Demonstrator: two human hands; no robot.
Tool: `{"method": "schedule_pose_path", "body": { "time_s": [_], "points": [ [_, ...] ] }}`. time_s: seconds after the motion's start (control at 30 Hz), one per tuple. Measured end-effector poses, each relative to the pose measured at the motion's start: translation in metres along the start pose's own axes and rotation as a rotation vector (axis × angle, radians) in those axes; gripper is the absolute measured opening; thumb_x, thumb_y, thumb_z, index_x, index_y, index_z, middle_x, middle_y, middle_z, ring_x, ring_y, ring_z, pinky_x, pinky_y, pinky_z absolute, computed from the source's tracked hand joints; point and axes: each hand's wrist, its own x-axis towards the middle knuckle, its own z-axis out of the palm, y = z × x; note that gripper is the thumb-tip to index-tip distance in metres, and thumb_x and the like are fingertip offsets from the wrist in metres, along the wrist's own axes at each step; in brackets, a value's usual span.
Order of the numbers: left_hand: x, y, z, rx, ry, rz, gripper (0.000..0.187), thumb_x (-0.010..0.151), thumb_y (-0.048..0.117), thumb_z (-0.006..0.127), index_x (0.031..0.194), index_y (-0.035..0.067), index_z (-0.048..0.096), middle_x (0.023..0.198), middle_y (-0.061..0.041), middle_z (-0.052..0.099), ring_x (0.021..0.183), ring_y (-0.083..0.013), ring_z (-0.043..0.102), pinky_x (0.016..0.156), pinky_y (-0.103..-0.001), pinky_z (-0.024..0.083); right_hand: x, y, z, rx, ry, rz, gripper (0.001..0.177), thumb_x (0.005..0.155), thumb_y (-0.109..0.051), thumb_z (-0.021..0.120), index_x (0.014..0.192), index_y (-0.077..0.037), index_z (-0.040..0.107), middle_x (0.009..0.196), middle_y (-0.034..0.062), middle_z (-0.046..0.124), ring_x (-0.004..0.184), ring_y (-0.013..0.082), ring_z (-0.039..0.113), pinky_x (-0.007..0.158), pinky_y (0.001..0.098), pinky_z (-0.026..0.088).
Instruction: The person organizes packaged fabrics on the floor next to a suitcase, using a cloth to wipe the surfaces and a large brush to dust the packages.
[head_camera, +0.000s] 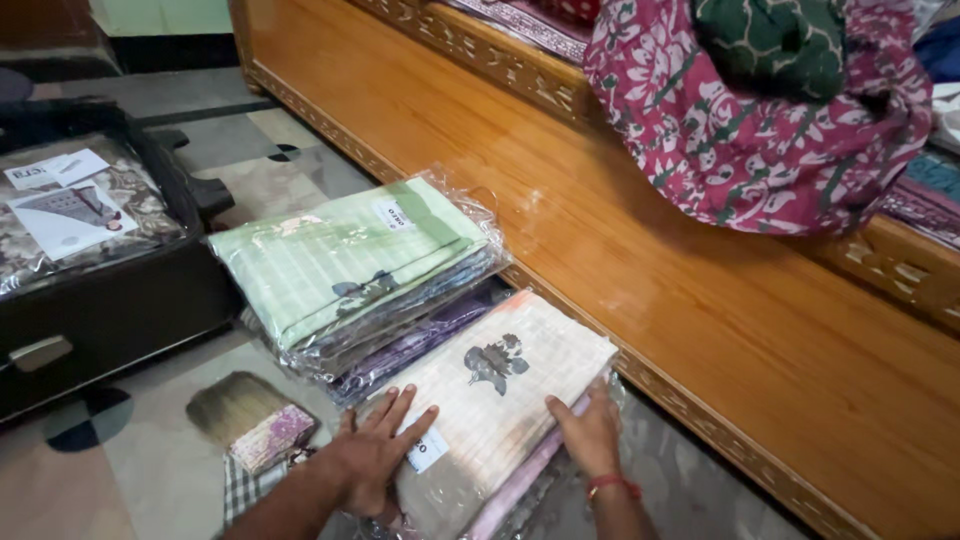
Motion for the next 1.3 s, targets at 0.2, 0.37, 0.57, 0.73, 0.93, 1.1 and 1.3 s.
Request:
{"method": "schedule_pose_path", "body": {
  "time_s": [0.2,0.37,0.57,0.73,0.93,1.1,1.3],
  "points": [
    [0.008,-0.003,0.024,0.046,0.157,0.05,0.142,0.066,0.04,0.096,0.166,0.025,-0.004,0.171,-0.02,-0.012,0.158,-0.042,-0.004,0.119,-0.072,0.011,-0.011,-0.024,0.0,0.754,-0.161,0.203,0.074,0.075,-0.029,0.082,0.135,0.006,0.054,0.122,0.0164,0.075,0.113,0.027,0.07,0.095,0.0342,0.052],
    [0.01,-0.001,0.023,0.041,0.141,0.02,0.14,0.064,0.041,0.096,0.165,0.026,0.0,0.172,-0.018,-0.01,0.159,-0.0406,-0.001,0.122,-0.069,0.013,-0.008,-0.068,-0.022,0.593,-0.349,0.581,0.066,0.083,-0.033,0.076,0.137,0.001,0.061,0.122,0.0176,0.072,0.107,0.0365,0.07,0.086,0.0477,0.054],
    [0.002,0.003,0.015,0.067,0.156,0.044,0.14,0.065,0.046,0.095,0.164,0.019,0.001,0.17,-0.025,-0.005,0.157,-0.0444,0.001,0.123,-0.067,0.009,-0.008,-0.089,0.0,0.762,-0.38,0.693,0.055,0.081,-0.022,0.077,0.129,-0.003,0.058,0.121,0.017,0.072,0.107,0.0336,0.071,0.09,0.0478,0.058],
    [-0.016,0.006,0.009,-0.027,0.304,0.192,0.136,0.063,0.044,0.097,0.162,0.019,0.007,0.167,-0.022,0.003,0.156,-0.0414,0.004,0.121,-0.067,0.001,-0.007,-0.096,0.008,1.019,-0.255,0.5,0.048,0.08,-0.012,0.078,0.123,0.005,0.065,0.114,0.0178,0.075,0.097,0.0291,0.073,0.081,0.04,0.058],
    [-0.044,0.019,0.005,-0.246,0.864,0.358,0.123,0.064,0.044,0.095,0.159,0.011,0.024,0.159,-0.02,0.033,0.151,-0.0407,0.027,0.12,-0.066,0.009,0.012,-0.182,-0.026,1.264,-0.185,0.49,0.029,0.086,-0.008,0.071,0.115,-0.002,0.066,0.103,0.0113,0.074,0.088,0.0245,0.073,0.073,0.0382,0.059],
    [-0.063,0.041,-0.028,-0.246,1.247,0.359,0.124,0.058,0.043,0.094,0.155,0.005,0.027,0.155,-0.027,0.032,0.144,-0.0448,0.029,0.114,-0.068,0.012,0.015,-0.255,-0.043,1.451,-0.274,0.347,0.025,0.092,-0.012,0.072,0.113,0.0,0.068,0.1,0.0139,0.074,0.083,0.0266,0.071,0.069,0.0394,0.058],
    [-0.072,0.02,-0.078,-0.362,1.412,0.071,0.08,0.07,0.005,0.072,0.147,0.014,0.051,0.13,-0.011,0.068,0.116,-0.0303,0.068,0.098,-0.041,0.058,0.023,-0.322,-0.054,1.458,-0.262,0.092,0.023,0.091,-0.006,0.072,0.113,-0.001,0.068,0.105,0.0099,0.076,0.092,0.0237,0.075,0.077,0.0379,0.062]
  ]
}}
